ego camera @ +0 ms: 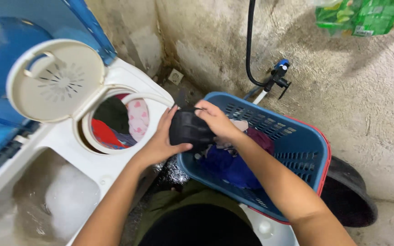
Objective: Sorting, washing, and rinsing clothes using a twin-tub washing machine and manual basin rinsing.
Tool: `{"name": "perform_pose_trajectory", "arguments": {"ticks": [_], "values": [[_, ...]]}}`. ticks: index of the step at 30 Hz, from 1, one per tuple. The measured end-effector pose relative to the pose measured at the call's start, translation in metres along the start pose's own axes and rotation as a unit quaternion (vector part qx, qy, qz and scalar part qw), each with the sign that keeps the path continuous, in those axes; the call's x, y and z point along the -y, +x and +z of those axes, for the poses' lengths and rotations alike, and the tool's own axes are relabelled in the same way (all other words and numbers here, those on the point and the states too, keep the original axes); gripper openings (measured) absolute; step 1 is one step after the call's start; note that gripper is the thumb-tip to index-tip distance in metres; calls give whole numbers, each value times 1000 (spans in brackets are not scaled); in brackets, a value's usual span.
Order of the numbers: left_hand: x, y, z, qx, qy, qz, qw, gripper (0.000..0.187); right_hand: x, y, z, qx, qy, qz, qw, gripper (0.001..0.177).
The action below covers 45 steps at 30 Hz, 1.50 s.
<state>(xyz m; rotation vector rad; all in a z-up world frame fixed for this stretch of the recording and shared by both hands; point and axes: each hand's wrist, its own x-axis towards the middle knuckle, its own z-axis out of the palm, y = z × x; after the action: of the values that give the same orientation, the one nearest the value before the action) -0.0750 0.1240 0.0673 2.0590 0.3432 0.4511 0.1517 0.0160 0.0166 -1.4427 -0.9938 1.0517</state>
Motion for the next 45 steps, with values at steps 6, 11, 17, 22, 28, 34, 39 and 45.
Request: {"name": "perform_pose_trajectory", "arguments": {"ticks": [6, 11, 17, 22, 28, 34, 39, 45], "values": [[-40, -7, -62, -80, -108, -47, 990, 92, 125, 3, 88, 36, 65, -148, 986, 25], [-12, -59, -130, -167, -117, -112, 973, 83, 144, 12, 128, 71, 16, -149, 986, 32], [51, -180, -208, -373, 5, -157, 915, 82, 158, 18, 175, 56, 35, -74, 995, 25], [161, -298, -221, -380, 223, -268, 857, 107, 156, 26, 226, 85, 69, -66, 992, 21], [83, -311, -221, -472, -58, -347, 808, 113, 151, 35, 324, 89, 93, -9, 992, 24], [78, -331, -226, -578, -97, -252, 770, 100, 85, 57, 376, 186, -107, -115, 970, 44], [97, -321, -214, -532, -117, -276, 792, 81, 7, 65, 299, 79, -104, -119, 984, 36], [95, -235, -175, -378, -127, -251, 882, 59, -79, 22, 113, -124, -169, -41, 977, 29]]}}
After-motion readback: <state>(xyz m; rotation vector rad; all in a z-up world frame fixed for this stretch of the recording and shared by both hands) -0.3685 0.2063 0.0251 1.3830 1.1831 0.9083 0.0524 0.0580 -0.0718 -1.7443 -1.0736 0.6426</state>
